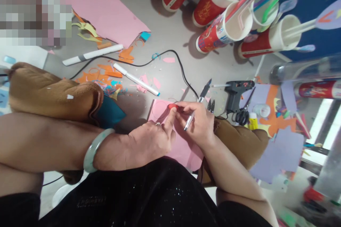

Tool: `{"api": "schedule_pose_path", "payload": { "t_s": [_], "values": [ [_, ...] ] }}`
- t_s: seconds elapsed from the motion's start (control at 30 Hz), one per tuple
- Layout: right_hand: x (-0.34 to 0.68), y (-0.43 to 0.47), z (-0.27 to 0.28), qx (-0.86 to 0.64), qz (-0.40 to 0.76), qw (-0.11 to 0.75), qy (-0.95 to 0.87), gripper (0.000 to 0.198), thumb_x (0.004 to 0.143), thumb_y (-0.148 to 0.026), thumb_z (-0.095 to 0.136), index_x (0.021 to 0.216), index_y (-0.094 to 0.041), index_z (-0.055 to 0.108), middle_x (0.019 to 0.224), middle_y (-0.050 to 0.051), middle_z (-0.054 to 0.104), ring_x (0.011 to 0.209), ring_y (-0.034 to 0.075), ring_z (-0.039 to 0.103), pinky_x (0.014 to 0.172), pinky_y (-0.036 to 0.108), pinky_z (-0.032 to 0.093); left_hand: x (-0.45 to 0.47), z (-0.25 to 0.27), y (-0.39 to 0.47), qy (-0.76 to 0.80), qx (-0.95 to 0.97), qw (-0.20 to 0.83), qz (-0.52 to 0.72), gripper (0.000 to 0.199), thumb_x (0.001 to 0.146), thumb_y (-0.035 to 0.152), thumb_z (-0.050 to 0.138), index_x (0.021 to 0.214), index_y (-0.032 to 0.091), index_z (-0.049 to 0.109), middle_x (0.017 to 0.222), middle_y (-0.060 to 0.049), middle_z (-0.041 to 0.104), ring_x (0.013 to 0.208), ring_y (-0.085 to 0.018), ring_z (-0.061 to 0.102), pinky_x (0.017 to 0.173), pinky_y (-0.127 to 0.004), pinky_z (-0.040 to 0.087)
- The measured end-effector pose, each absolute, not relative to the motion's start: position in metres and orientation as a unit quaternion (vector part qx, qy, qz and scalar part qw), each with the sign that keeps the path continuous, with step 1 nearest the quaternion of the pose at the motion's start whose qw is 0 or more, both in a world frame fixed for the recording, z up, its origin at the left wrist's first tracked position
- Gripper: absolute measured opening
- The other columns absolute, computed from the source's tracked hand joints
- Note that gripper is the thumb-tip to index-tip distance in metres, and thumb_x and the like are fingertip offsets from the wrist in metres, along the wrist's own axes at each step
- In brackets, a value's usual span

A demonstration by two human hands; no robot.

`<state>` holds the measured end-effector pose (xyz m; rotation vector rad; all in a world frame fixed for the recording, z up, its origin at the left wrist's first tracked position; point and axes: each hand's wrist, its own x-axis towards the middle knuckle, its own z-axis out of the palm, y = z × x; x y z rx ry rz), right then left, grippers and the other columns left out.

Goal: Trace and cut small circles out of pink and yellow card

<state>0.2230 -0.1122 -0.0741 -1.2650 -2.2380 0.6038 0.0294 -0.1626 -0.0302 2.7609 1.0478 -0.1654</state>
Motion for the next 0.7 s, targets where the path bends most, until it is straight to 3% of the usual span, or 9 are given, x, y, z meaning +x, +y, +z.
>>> {"api": "schedule_pose_path", "payload": {
  "t_s": [0.2, 0.47, 0.7],
  "values": [
    [0.221, -0.112, -0.071, -0.462, 0.223, 0.25, -0.821, 0.013, 0.097, -0.031, 0.07, 0.099, -0.026, 0.058, 0.095, 0.006, 0.083, 0.078, 0.021, 0.078, 0.069, 0.035, 0.064, 0.029, -0.032, -0.166, 0.37, 0.927, 0.052, -0.022, 0.047, 0.088, -0.002, 0.041, 0.117, 0.007, 0.076, 0.146, -0.029, 0.062, 0.052, -0.014, 0.067, 0.049, -0.027, 0.054],
    [0.22, -0.111, -0.072, -0.459, 0.212, 0.247, -0.827, 0.011, 0.098, -0.03, 0.069, 0.1, -0.025, 0.059, 0.093, 0.005, 0.083, 0.075, 0.02, 0.077, 0.066, 0.033, 0.062, 0.029, -0.04, -0.169, 0.371, 0.928, 0.016, -0.001, 0.027, 0.081, -0.001, 0.051, 0.096, 0.007, 0.072, 0.138, -0.032, 0.068, 0.048, -0.016, 0.064, 0.048, -0.033, 0.05],
    [0.223, -0.111, -0.071, -0.453, 0.223, 0.239, -0.829, 0.014, 0.095, -0.026, 0.071, 0.103, -0.025, 0.06, 0.096, 0.007, 0.083, 0.079, 0.023, 0.079, 0.066, 0.036, 0.064, 0.027, -0.03, -0.164, 0.358, 0.933, 0.045, -0.016, 0.03, 0.084, -0.006, 0.047, 0.093, 0.005, 0.073, 0.138, -0.032, 0.068, 0.052, -0.017, 0.067, 0.047, -0.032, 0.048]
  ]
}}
